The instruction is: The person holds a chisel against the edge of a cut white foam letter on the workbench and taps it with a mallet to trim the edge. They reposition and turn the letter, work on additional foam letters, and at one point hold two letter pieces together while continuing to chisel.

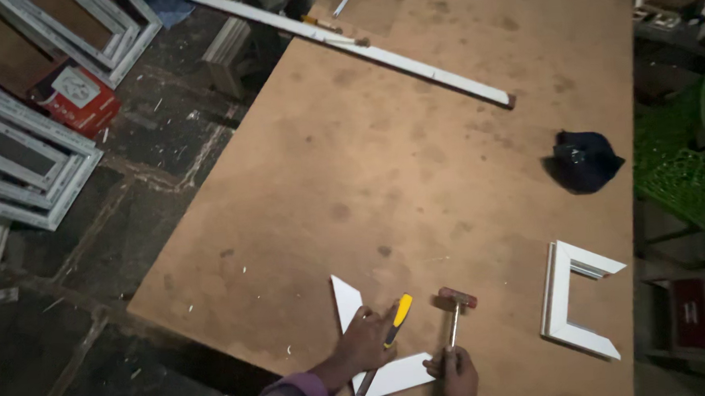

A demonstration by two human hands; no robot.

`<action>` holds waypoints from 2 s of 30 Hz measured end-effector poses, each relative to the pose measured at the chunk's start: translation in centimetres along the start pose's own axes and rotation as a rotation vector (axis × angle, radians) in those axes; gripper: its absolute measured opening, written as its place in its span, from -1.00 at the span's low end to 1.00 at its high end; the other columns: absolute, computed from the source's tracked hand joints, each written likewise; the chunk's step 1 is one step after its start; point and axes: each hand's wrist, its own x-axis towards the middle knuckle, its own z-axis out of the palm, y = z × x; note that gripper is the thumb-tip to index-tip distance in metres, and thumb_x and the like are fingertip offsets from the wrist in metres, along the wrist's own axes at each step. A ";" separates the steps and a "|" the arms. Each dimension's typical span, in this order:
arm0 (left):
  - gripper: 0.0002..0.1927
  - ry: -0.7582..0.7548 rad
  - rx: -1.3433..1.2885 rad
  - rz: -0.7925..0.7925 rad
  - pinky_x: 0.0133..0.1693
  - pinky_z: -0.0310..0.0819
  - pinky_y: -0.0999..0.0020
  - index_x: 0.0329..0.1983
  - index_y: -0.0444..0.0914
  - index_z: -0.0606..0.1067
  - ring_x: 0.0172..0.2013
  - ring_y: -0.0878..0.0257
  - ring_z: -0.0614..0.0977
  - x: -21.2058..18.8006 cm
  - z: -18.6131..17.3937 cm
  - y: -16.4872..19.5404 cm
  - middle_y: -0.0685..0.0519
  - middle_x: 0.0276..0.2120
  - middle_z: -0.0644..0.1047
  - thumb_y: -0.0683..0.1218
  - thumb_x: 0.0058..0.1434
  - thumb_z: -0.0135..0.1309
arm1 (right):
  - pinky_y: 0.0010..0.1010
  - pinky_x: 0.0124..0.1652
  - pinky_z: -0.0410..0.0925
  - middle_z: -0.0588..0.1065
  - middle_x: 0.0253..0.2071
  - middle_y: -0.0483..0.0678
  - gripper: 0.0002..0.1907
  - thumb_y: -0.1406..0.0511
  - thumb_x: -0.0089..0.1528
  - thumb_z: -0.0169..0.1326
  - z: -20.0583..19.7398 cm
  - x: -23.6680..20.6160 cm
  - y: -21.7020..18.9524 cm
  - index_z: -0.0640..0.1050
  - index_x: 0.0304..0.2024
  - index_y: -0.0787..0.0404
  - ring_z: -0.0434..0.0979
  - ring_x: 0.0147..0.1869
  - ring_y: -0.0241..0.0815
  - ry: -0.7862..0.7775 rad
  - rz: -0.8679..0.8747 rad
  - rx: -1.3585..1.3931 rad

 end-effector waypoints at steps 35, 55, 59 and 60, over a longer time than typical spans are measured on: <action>-0.12 0.320 0.271 0.155 0.09 0.26 -0.03 0.45 -0.51 0.12 -0.37 0.07 0.60 -0.9 6.9 -4.0 -0.05 -0.41 0.56 0.01 0.17 0.16 | -0.38 -0.37 0.37 0.39 -0.34 -0.03 -0.72 0.19 0.53 -0.06 -4.6 3.4 1.6 0.41 -0.07 0.32 0.43 -0.36 -0.22 -0.178 -0.139 -0.319; -0.14 0.062 0.073 0.406 0.09 0.28 0.06 0.43 -0.32 0.22 -0.25 -0.01 0.58 1.9 6.7 -2.6 -0.05 -0.39 0.59 0.01 0.07 0.22 | -0.34 -0.50 0.25 0.40 -0.45 -0.06 -0.77 0.17 0.47 -0.04 -6.5 8.2 -5.0 0.44 0.02 0.19 0.36 -0.49 -0.24 -0.222 -0.055 -0.525; -0.12 -0.006 0.079 0.393 0.09 0.28 0.07 0.46 -0.33 0.21 -0.27 -0.06 0.56 2.1 6.8 -2.4 -0.10 -0.44 0.58 -0.01 0.06 0.21 | -0.42 -0.47 0.24 0.40 -0.45 -0.06 -0.76 0.15 0.54 -0.03 -7.0 7.9 -3.4 0.39 0.00 0.20 0.36 -0.47 -0.26 -0.072 -0.091 -0.140; -0.13 0.012 0.050 0.411 0.10 0.29 0.06 0.45 -0.33 0.22 -0.29 -0.05 0.57 2.1 6.7 -2.4 -0.11 -0.43 0.58 -0.01 0.07 0.21 | -0.41 -0.45 0.26 0.42 -0.44 -0.04 -0.77 0.17 0.51 -0.02 -7.6 7.3 -2.6 0.41 0.00 0.21 0.39 -0.45 -0.23 -0.077 -0.137 -0.196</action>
